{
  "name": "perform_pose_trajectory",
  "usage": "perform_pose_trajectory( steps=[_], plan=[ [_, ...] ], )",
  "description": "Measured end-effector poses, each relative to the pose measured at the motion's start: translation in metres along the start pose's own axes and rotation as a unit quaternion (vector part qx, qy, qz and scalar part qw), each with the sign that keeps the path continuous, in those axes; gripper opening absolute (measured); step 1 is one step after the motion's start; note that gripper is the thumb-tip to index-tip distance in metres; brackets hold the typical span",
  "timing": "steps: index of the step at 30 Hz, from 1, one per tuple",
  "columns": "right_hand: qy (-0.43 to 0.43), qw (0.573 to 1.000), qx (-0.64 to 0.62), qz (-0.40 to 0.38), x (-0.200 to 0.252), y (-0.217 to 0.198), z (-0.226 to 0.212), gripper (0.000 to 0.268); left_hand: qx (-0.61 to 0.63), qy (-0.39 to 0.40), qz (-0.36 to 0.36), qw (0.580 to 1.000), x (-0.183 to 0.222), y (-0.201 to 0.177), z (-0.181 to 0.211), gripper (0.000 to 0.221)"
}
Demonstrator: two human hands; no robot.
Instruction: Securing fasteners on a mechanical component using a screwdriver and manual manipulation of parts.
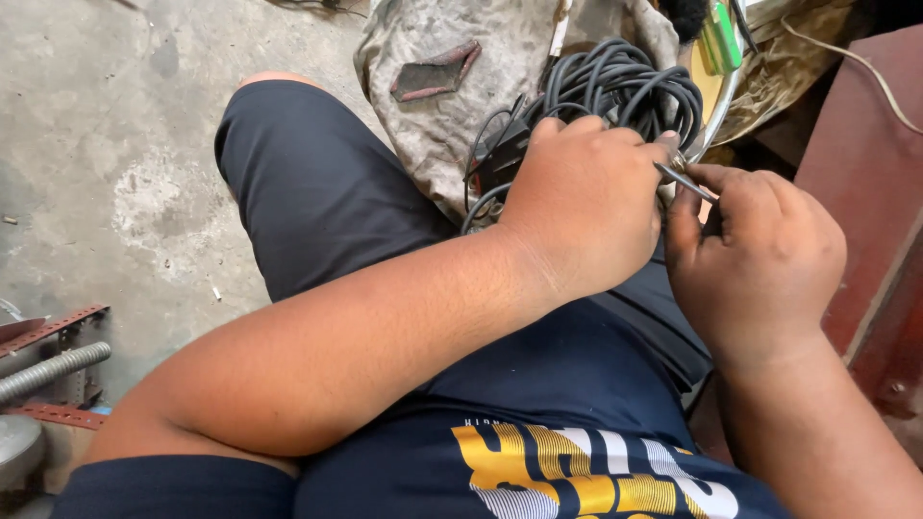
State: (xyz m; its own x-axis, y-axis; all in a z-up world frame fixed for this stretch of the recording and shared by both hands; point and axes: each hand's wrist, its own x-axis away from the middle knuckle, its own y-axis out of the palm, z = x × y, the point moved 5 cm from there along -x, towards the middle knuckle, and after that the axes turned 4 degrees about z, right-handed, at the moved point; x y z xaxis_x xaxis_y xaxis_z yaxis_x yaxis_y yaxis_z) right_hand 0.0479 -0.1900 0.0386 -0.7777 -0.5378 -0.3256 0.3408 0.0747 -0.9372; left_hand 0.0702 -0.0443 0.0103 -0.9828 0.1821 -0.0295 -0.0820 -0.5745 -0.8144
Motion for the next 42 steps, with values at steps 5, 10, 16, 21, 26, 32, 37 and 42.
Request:
perform_pose_trajectory(
  steps=[5, 10, 16, 21, 26, 32, 37, 42],
  plan=[
    [0.003, 0.999, 0.027, -0.016, -0.005, 0.001, 0.002, 0.007, 0.011, -0.021, -0.086, 0.996, -0.006, -0.004, 0.003, 0.045],
    [0.012, 0.997, 0.061, -0.048, -0.007, 0.006, 0.005, 0.014, 0.026, -0.014, -0.072, 0.997, -0.002, 0.004, 0.008, 0.031],
    [0.141, 0.973, 0.008, -0.185, -0.016, 0.016, 0.014, 0.023, 0.051, -0.010, -0.050, 0.997, 0.001, 0.007, 0.008, 0.026],
    [0.141, 0.971, -0.011, -0.193, -0.013, 0.029, 0.025, 0.023, 0.049, -0.010, -0.050, 0.998, 0.004, 0.008, 0.008, 0.024],
    [0.116, 0.977, -0.094, -0.150, -0.004, 0.039, 0.034, 0.023, 0.049, -0.004, -0.051, 0.998, 0.005, 0.007, 0.009, 0.024],
    [0.130, 0.951, -0.255, -0.114, 0.002, 0.031, 0.037, 0.015, 0.029, 0.008, -0.046, 0.998, 0.008, 0.009, 0.009, 0.052],
    [0.123, 0.962, -0.232, -0.079, 0.002, 0.013, 0.033, 0.011, 0.059, -0.005, -0.085, 0.995, 0.006, 0.004, 0.006, 0.059],
    [0.044, 0.993, -0.088, -0.065, 0.005, 0.010, 0.021, 0.021, 0.034, 0.011, -0.047, 0.998, 0.004, 0.011, 0.007, 0.056]
  ],
)
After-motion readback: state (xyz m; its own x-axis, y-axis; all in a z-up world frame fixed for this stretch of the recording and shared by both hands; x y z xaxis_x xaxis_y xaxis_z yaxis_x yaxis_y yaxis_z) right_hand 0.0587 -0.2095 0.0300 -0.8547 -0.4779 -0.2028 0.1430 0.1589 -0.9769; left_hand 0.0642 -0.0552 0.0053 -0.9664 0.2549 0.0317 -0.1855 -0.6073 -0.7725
